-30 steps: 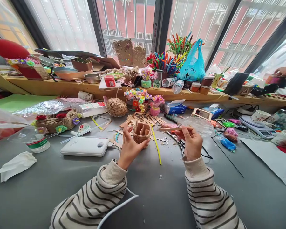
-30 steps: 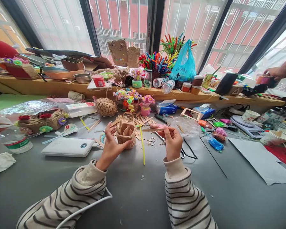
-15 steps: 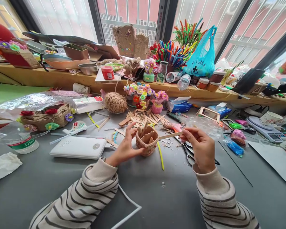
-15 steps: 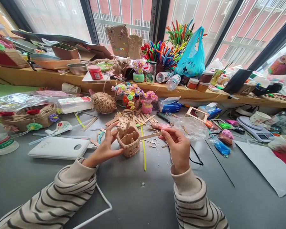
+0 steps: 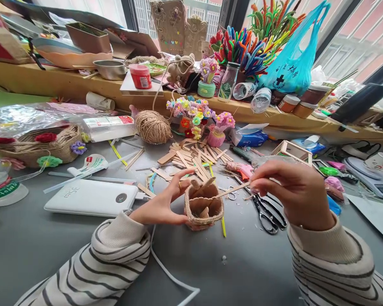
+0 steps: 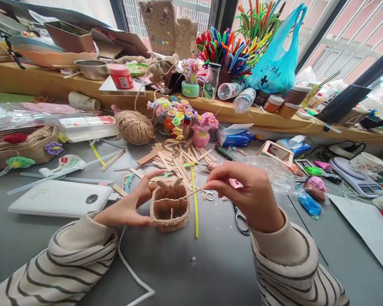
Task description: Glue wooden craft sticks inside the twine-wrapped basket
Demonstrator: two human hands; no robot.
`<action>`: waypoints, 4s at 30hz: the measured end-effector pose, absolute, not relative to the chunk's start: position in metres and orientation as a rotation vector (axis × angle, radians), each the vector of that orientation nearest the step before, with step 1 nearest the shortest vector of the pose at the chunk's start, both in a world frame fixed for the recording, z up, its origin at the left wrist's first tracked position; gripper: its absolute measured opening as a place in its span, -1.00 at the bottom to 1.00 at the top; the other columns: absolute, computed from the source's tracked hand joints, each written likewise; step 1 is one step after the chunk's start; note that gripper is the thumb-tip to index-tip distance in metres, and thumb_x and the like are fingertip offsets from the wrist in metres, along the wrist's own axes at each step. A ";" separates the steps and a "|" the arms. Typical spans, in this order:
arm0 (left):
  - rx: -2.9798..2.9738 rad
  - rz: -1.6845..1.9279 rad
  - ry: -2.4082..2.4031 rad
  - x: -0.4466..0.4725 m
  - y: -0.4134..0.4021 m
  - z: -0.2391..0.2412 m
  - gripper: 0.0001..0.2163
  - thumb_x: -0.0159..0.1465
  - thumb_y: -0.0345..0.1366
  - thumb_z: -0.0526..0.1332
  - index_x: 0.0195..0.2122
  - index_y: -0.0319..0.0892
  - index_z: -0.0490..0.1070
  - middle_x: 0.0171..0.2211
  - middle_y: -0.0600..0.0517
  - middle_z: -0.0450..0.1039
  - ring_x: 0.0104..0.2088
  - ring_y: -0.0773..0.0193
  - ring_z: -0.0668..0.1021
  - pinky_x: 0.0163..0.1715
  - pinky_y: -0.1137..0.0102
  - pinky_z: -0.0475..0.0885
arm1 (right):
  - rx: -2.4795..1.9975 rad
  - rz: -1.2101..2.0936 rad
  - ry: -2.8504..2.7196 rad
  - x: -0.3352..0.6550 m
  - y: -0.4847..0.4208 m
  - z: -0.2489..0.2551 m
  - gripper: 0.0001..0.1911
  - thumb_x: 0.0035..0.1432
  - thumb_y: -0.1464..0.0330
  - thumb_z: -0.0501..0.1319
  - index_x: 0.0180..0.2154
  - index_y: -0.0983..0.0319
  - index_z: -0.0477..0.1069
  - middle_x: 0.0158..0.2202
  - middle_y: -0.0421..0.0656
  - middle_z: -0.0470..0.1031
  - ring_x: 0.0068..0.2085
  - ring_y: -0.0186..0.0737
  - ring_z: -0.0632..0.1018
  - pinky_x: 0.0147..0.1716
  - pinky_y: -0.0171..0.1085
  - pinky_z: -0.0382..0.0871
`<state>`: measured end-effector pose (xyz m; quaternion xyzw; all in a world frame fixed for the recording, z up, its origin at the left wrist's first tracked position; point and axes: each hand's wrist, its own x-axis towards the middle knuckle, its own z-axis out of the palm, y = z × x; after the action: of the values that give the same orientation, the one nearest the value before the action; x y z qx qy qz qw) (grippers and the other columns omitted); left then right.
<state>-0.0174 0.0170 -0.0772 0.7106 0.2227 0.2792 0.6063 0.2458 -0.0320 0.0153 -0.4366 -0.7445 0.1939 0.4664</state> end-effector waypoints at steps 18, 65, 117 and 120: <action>1.689 0.637 0.538 -0.020 0.013 -0.080 0.04 -0.12 -0.17 0.46 0.26 0.01 -0.24 0.14 -0.13 0.19 0.22 -0.05 0.21 0.23 0.07 0.02 | -0.826 0.401 -2.371 0.211 -0.012 0.011 -0.93 0.12 0.40 0.23 -0.40 0.26 0.40 -0.51 -0.22 0.45 -0.49 -0.46 0.43 -0.49 -0.48 0.31; 1.865 0.715 0.537 -0.014 0.002 -0.088 0.04 -0.07 -0.27 0.45 0.25 0.14 -0.31 0.17 -0.05 0.07 0.17 0.05 0.26 0.21 0.16 0.08 | -0.656 0.419 -2.482 0.204 -0.006 -0.012 -0.89 0.14 0.42 0.21 -0.41 0.31 0.46 -0.50 -0.16 0.47 -0.44 -0.39 0.39 -0.44 -0.39 0.28; 1.880 0.732 0.516 -0.016 0.003 -0.091 0.03 -0.07 -0.23 0.45 0.26 0.08 -0.30 0.20 -0.09 0.06 0.23 0.00 0.17 0.22 0.16 0.07 | -0.897 0.164 -2.585 0.207 -0.027 -0.002 -0.81 0.25 0.51 0.00 -0.25 0.27 0.38 -0.36 -0.12 0.49 -0.37 -0.33 0.43 -0.43 -0.37 0.30; 1.884 0.709 0.532 -0.016 0.004 -0.091 0.04 -0.07 -0.23 0.45 0.26 0.07 -0.31 0.18 -0.10 0.07 0.23 0.00 0.18 0.20 0.17 0.10 | -0.898 0.179 -2.598 0.206 -0.027 -0.002 -0.85 0.25 0.51 0.01 -0.25 0.28 0.35 -0.35 -0.13 0.49 -0.37 -0.34 0.43 -0.42 -0.37 0.30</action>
<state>-0.0159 0.0042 -0.0911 0.7807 0.2204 0.2939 0.5055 0.2065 -0.0270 -0.0022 -0.3198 -0.9256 0.0639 0.1922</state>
